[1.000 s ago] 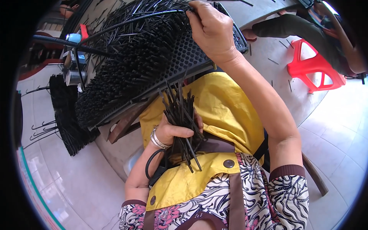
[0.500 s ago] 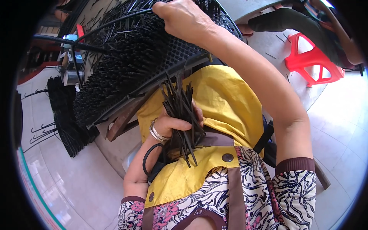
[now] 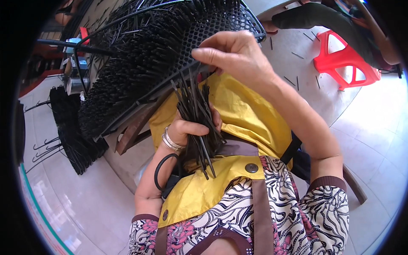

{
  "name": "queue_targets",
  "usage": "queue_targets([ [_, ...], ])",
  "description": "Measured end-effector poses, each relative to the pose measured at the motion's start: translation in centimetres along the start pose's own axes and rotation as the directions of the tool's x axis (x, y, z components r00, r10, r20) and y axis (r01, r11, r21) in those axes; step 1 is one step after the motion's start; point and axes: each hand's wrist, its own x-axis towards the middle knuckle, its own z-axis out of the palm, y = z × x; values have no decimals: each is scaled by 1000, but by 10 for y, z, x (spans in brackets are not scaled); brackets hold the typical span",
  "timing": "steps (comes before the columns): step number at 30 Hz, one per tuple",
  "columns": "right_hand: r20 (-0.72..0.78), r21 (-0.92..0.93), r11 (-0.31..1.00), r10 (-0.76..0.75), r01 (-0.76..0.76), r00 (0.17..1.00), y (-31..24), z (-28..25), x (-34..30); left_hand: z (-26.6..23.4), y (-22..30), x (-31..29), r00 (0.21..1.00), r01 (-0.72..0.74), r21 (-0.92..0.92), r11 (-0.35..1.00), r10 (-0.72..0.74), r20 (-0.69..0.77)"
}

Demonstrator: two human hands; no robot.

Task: Inserting plastic bristles into a perforated brush base.

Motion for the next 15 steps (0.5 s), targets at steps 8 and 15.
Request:
queue_targets([
  [8,-319,64,991,-91,117,943,2,-15,16,3,3,7,995,14,71,997,-21,96],
  [15,-490,-341,873,-480,347,727,-11,-13,58,4,1,10,994,38,-26,999,-35,103],
])
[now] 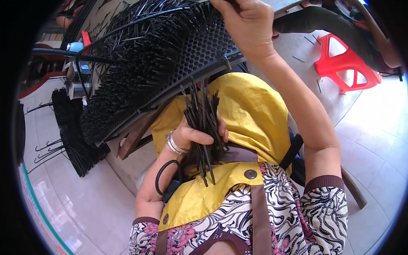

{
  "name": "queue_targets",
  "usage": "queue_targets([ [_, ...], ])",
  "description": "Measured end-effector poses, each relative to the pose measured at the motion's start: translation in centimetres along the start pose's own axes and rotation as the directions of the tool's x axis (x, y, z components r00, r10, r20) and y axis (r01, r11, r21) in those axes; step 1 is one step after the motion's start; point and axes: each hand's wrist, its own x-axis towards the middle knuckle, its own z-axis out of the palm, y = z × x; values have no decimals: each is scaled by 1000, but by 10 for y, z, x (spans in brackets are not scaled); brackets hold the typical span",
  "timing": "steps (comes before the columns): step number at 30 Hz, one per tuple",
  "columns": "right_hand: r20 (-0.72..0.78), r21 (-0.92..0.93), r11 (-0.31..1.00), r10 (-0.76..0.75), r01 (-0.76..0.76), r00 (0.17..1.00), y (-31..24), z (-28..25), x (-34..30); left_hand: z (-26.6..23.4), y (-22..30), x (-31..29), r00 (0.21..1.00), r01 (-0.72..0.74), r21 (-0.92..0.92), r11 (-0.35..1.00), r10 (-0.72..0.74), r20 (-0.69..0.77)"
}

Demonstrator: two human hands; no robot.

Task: Inserting plastic bristles into a perforated brush base.

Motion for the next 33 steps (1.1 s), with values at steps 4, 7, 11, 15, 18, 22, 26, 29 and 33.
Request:
queue_targets([
  [4,-32,-100,961,-262,258,964,5,12,7,-1,-1,0,1000,31,3,1000,-31,-1],
  [7,98,-188,839,-501,510,860,11,18,11,1,0,-1,999,37,-26,999,-38,-19],
  [11,331,-199,746,-559,635,760,15,26,13,2,0,-3,998,44,-48,998,-46,-50],
  [15,635,-408,706,-235,579,736,21,34,7,0,1,-3,999,41,-40,998,-42,-25],
  [18,479,-265,777,-407,570,778,5,20,-2,1,0,-5,998,28,-37,999,-30,-55],
  [22,645,-133,981,192,-139,740,-25,-22,-29,1,-1,-4,999,-2,-72,997,-1,-49],
  [26,721,33,939,215,-343,659,-28,-35,-58,3,-2,-4,996,27,-42,999,-31,-86],
  [29,655,62,900,290,-432,698,-29,-39,-63,6,-3,-2,997,32,-1,999,-32,-74],
  [33,377,139,946,224,-294,899,-20,-47,-29,5,-3,-3,999,1,5,1000,-1,-55],
])
